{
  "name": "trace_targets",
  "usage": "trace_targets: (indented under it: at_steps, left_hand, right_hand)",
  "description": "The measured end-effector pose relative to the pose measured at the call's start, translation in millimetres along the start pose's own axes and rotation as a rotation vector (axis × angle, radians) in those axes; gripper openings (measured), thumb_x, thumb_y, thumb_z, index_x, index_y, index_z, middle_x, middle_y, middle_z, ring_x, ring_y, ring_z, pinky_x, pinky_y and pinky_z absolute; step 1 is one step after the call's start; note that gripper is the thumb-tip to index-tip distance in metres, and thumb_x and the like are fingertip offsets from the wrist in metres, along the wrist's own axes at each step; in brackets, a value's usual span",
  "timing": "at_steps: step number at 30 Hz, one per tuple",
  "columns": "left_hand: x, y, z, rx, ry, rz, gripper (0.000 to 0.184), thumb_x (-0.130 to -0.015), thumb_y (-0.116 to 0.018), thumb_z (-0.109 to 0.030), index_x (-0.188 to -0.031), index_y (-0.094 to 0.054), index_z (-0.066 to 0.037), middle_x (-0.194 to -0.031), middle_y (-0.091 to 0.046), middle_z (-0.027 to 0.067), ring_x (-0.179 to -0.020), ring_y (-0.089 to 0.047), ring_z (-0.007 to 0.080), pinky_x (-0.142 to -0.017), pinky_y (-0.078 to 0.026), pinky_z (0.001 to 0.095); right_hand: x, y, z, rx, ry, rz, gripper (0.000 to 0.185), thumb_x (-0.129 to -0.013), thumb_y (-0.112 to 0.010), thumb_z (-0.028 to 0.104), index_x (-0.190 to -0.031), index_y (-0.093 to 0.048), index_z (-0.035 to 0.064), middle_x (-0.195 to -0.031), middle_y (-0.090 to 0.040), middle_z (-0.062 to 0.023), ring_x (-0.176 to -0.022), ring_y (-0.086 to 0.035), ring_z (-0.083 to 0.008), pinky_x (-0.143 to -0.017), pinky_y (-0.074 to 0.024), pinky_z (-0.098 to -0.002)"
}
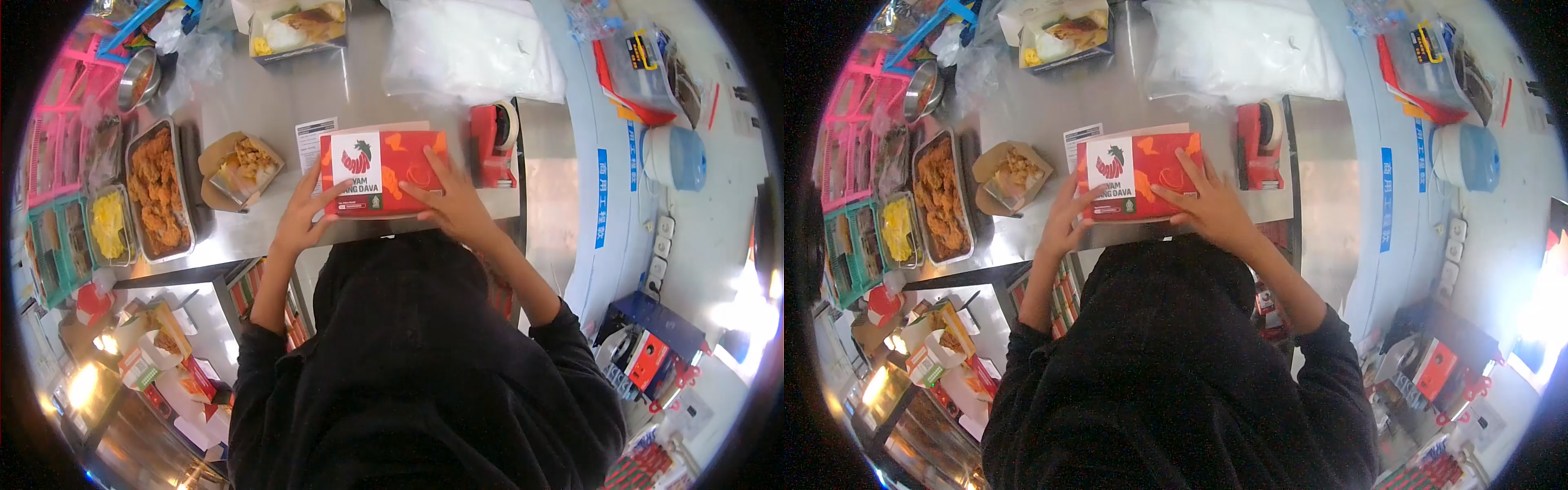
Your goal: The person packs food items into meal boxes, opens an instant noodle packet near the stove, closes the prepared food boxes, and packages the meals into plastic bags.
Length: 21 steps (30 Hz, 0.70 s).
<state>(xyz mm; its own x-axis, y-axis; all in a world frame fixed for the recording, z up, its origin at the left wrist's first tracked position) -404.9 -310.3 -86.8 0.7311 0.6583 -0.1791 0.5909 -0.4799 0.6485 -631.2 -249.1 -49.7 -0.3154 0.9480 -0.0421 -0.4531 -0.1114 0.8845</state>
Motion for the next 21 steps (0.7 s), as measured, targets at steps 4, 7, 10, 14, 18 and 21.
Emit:
trace_targets:
  at_steps: [4,7,10,14,18,21]
  left_hand:
    - [-13,8,-31,-0.382,-0.186,0.004,0.039,-0.075,-0.062,-0.035,-0.108,-0.057,-0.014,-0.121,-0.041,0.0148,-0.109,-0.044,0.031,-0.089,-0.036,0.0375]
    - [-31,-2,-50,-0.549,-0.376,-0.047,0.034,-0.074,-0.064,-0.034,-0.102,-0.06,-0.014,-0.114,-0.048,0.0092,-0.103,-0.048,0.0264,-0.084,-0.038,0.0355]
    - [-50,-11,-65,-0.57,-0.439,-0.177,0.029,-0.073,-0.066,-0.032,-0.096,-0.063,-0.015,-0.107,-0.055,0.0036,-0.098,-0.053,0.0218,-0.08,-0.041,0.0334]
    - [-65,-8,-83,-0.465,-0.196,-0.292,0.023,-0.068,-0.071,-0.03,-0.085,-0.066,-0.015,-0.095,-0.061,-0.0016,-0.092,-0.056,0.0184,-0.075,-0.043,0.0317]
    - [-71,-7,-79,-0.316,-0.114,-0.344,0.026,-0.064,-0.073,-0.033,-0.08,-0.066,-0.014,-0.086,-0.062,0.0016,-0.085,-0.058,0.02,-0.069,-0.044,0.0327]
    - [-70,-8,-74,-0.303,-0.049,-0.348,0.029,-0.063,-0.074,-0.033,-0.081,-0.066,-0.013,-0.08,-0.062,0.0035,-0.078,-0.058,0.0226,-0.066,-0.044,0.034]
  right_hand:
    - [5,-3,9,0.24,0.117,-0.109,0.052,-0.073,-0.061,0.03,-0.123,-0.048,0.0299,-0.136,-0.034,-0.0026,-0.123,-0.036,-0.0222,-0.097,-0.0275,-0.0525]
    - [-12,-9,4,0.22,0.127,-0.087,0.047,-0.076,-0.057,0.032,-0.123,-0.047,0.0298,-0.133,-0.039,0.0037,-0.123,-0.036,-0.0181,-0.096,-0.0288,-0.0517]
    - [-11,7,-3,0.154,0.124,-0.072,0.043,-0.077,-0.058,0.029,-0.118,-0.052,0.0214,-0.127,-0.046,0.003,-0.118,-0.043,-0.016,-0.095,-0.035,-0.0436]
    - [77,41,-81,-0.317,-0.719,-0.775,0.019,-0.082,-0.056,0.02,-0.095,-0.063,0.0083,-0.084,-0.062,-0.0075,-0.078,-0.059,-0.0216,-0.068,-0.0467,-0.0296]
    - [96,18,-110,-0.263,-0.88,-0.748,0.023,-0.087,-0.052,0.028,-0.089,-0.061,0.0072,-0.088,-0.057,-0.0084,-0.079,-0.054,-0.0187,-0.063,-0.0434,-0.0285]
    - [98,-9,-121,-0.975,-1.249,-0.597,0.021,-0.087,-0.052,0.029,-0.084,-0.058,0.0089,-0.093,-0.055,-0.0043,-0.088,-0.049,-0.0123,-0.068,-0.0411,-0.03]
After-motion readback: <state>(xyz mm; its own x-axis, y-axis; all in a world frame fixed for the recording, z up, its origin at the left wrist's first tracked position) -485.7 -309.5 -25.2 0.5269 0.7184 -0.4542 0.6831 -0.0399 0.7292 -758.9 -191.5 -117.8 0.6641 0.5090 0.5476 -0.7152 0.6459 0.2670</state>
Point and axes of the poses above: each hand's wrist, its own x-axis away from the middle knuckle, its own y-axis out of the back of the hand, z = x × y, the point moved 6 cm from there along -x, towards the middle knuckle
